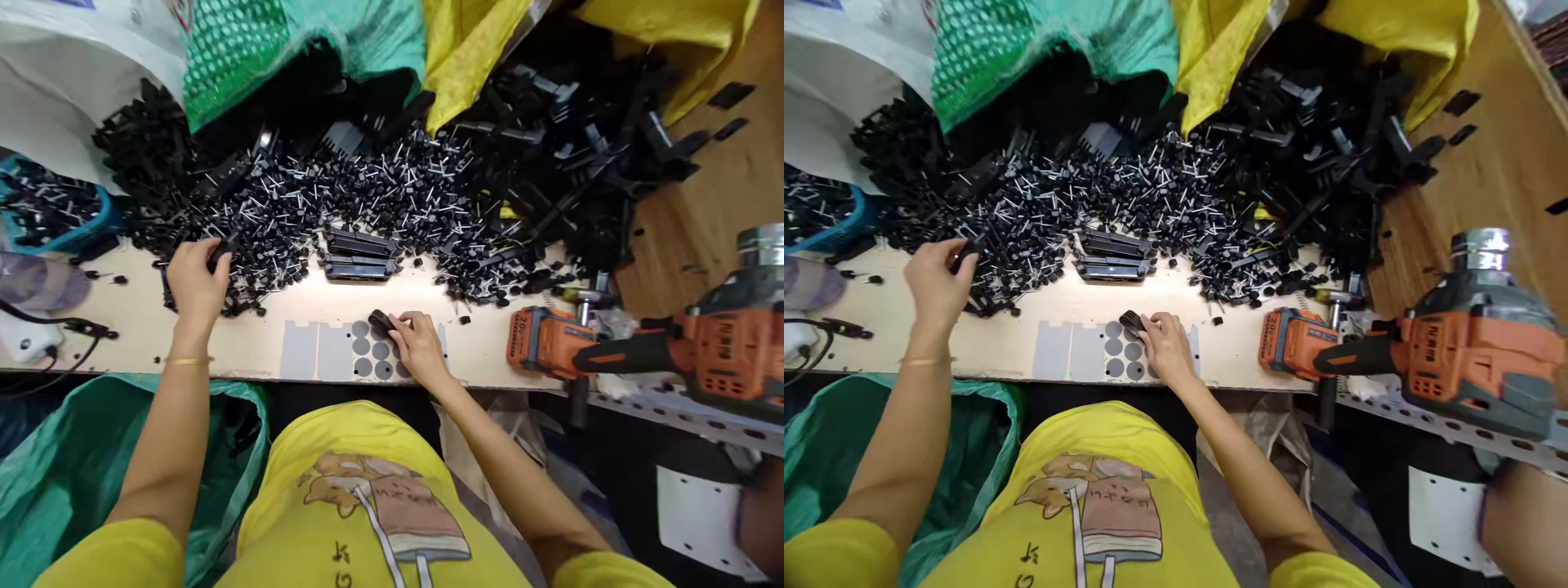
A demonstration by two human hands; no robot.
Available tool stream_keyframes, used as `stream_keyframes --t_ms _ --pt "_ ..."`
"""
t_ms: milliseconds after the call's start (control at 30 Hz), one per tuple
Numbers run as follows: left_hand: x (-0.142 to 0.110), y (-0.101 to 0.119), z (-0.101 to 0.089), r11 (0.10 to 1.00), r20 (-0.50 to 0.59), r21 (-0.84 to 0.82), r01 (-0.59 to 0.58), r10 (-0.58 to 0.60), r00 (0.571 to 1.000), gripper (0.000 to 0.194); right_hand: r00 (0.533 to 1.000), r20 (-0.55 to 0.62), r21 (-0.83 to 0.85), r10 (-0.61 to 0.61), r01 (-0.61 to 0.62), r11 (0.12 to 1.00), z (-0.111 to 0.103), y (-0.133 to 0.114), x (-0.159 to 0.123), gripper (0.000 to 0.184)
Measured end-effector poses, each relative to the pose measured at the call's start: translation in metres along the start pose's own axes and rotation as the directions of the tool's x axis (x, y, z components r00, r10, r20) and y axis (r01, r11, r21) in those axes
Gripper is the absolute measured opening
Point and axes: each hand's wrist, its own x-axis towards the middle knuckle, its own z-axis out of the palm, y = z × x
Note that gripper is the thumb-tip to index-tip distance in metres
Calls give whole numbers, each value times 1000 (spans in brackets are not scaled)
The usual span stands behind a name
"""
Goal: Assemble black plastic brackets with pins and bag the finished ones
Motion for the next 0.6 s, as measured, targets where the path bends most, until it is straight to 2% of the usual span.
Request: stream_keyframes --t_ms 67,133,200,233,333,400,433,500,600 --pt "-24 8 -11 985 188 -151 -85 113 976 32 1000 21 58 16 -17 998 -2 5 4 38" --pt "-50 22 -9 923 395 -361 -132 280 875 25 998 64 117 21 -29 993 -4 10 7 39" --pt "-71 41 11 856 502 -509 -88 378 777 22 994 103 131 27 -40 991 -6 14 10 40" --pt "-79 52 26 843 507 -536 -42 361 783 20 993 116 124 29 -44 991 -7 14 10 40" --pt "-98 89 78 847 371 -529 38 191 909 21 992 120 96 28 -40 995 -7 12 10 41" --pt "-107 113 104 846 249 -534 9 146 957 33 995 87 68 38 -44 997 -5 7 8 42" --pt "-111 123 113 845 198 -534 -33 163 967 37 997 64 52 50 -53 997 -4 4 7 42" --pt "-120 139 121 828 146 -546 -128 245 958 46 996 17 28 86 -86 996 0 0 4 42" --pt "-133 143 118 835 128 -504 -221 325 937 53 987 -31 55 155 -153 987 4 -5 3 41"
